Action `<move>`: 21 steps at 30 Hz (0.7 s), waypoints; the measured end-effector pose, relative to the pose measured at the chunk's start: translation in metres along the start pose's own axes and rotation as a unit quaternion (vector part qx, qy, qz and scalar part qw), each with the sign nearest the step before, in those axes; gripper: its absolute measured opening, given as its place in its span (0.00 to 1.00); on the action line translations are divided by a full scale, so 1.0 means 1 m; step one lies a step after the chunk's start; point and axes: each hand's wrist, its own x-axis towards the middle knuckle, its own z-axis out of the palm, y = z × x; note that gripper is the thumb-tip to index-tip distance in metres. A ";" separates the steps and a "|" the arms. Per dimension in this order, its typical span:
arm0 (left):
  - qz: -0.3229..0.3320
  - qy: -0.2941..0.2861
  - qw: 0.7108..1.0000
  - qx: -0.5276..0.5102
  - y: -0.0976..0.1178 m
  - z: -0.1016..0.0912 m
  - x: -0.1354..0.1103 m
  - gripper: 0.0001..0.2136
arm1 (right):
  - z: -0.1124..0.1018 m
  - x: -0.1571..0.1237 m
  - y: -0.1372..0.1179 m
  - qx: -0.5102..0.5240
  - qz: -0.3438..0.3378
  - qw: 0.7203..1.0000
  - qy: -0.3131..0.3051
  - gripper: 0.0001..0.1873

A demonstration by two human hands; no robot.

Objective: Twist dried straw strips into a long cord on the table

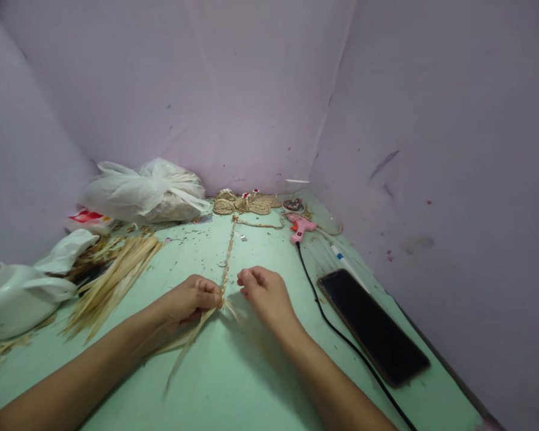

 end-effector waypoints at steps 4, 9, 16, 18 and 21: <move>0.003 -0.006 1.000 0.005 0.001 -0.002 0.000 0.07 | 0.014 0.005 0.004 0.164 0.146 0.964 -0.151 0.08; 0.005 -0.033 0.998 0.052 -0.002 -0.004 0.004 0.05 | 0.022 0.003 0.010 0.099 0.097 0.979 -0.150 0.05; 0.063 0.113 0.951 0.282 -0.003 0.000 0.001 0.08 | 0.028 0.008 0.019 0.081 0.116 0.988 -0.068 0.01; 0.063 0.171 0.917 0.355 0.001 0.005 -0.008 0.08 | 0.030 0.006 0.017 0.096 0.123 0.985 -0.067 0.02; 0.060 0.201 0.885 0.416 0.008 0.015 -0.025 0.07 | 0.032 0.001 0.014 0.118 0.112 0.984 -0.071 0.01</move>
